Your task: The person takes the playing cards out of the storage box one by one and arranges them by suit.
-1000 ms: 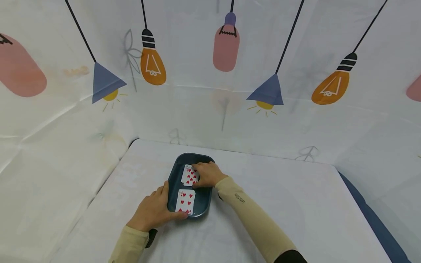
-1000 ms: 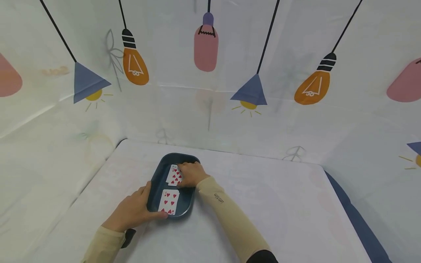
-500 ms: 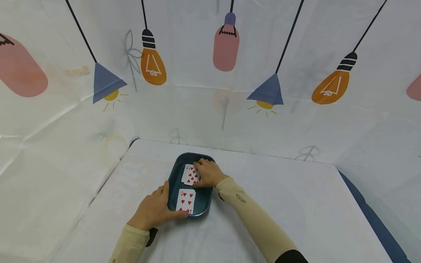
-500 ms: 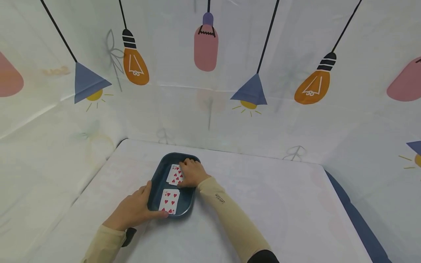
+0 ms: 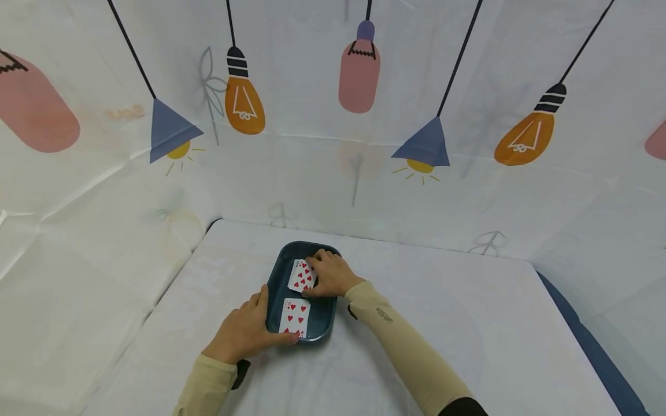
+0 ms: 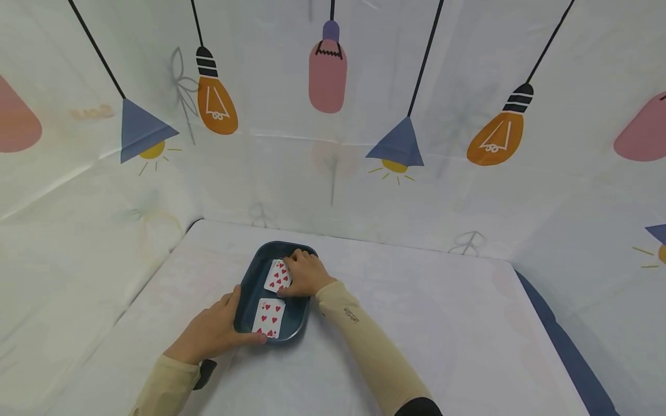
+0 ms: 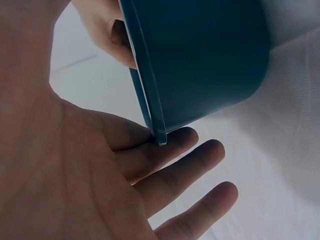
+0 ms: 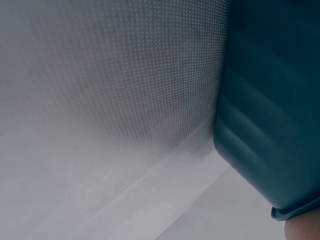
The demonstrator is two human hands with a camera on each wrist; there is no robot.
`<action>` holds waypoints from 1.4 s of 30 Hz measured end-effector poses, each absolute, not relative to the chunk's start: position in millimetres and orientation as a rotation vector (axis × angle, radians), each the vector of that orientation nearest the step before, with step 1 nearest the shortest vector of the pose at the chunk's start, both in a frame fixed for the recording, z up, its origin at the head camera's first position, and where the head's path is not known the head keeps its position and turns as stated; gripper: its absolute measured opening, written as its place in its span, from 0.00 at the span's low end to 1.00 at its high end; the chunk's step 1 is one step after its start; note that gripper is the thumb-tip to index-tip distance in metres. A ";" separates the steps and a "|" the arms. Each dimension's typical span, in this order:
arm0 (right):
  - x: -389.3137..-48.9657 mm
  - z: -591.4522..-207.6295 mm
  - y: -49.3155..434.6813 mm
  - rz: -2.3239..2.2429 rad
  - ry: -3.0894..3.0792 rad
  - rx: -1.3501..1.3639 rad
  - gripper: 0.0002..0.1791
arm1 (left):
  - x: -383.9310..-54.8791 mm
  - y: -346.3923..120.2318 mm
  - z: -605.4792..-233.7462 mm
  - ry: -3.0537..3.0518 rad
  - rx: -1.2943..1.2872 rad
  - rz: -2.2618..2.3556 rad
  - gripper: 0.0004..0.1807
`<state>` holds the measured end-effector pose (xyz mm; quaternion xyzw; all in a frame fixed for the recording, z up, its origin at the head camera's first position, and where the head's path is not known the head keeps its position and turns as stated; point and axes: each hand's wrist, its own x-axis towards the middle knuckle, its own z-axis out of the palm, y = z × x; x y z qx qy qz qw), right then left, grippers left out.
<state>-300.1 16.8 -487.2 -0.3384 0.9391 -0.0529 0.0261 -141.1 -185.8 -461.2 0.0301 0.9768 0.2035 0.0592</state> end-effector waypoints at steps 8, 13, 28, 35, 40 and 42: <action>-296.5 -482.0 22.2 -0.281 2.872 -1.070 0.48 | -141.4 -184.8 -462.5 2.960 0.095 0.609 0.77; -292.0 -480.1 23.4 -0.350 2.830 -1.067 0.49 | -139.3 -185.0 -463.5 2.965 0.092 0.596 0.77; -283.2 -457.2 41.4 -0.493 2.826 -1.058 0.49 | -140.7 -182.0 -461.3 2.967 0.076 0.581 0.78; -279.7 -445.3 55.3 -0.566 2.814 -1.088 0.49 | -141.8 -183.0 -463.4 2.966 0.066 0.578 0.79; -276.8 -438.1 68.3 -0.600 2.827 -1.076 0.49 | -141.8 -184.0 -464.6 2.983 0.084 0.577 0.79; -275.9 -436.3 74.1 -0.608 2.835 -1.065 0.49 | -141.7 -184.1 -464.8 2.989 0.089 0.580 0.79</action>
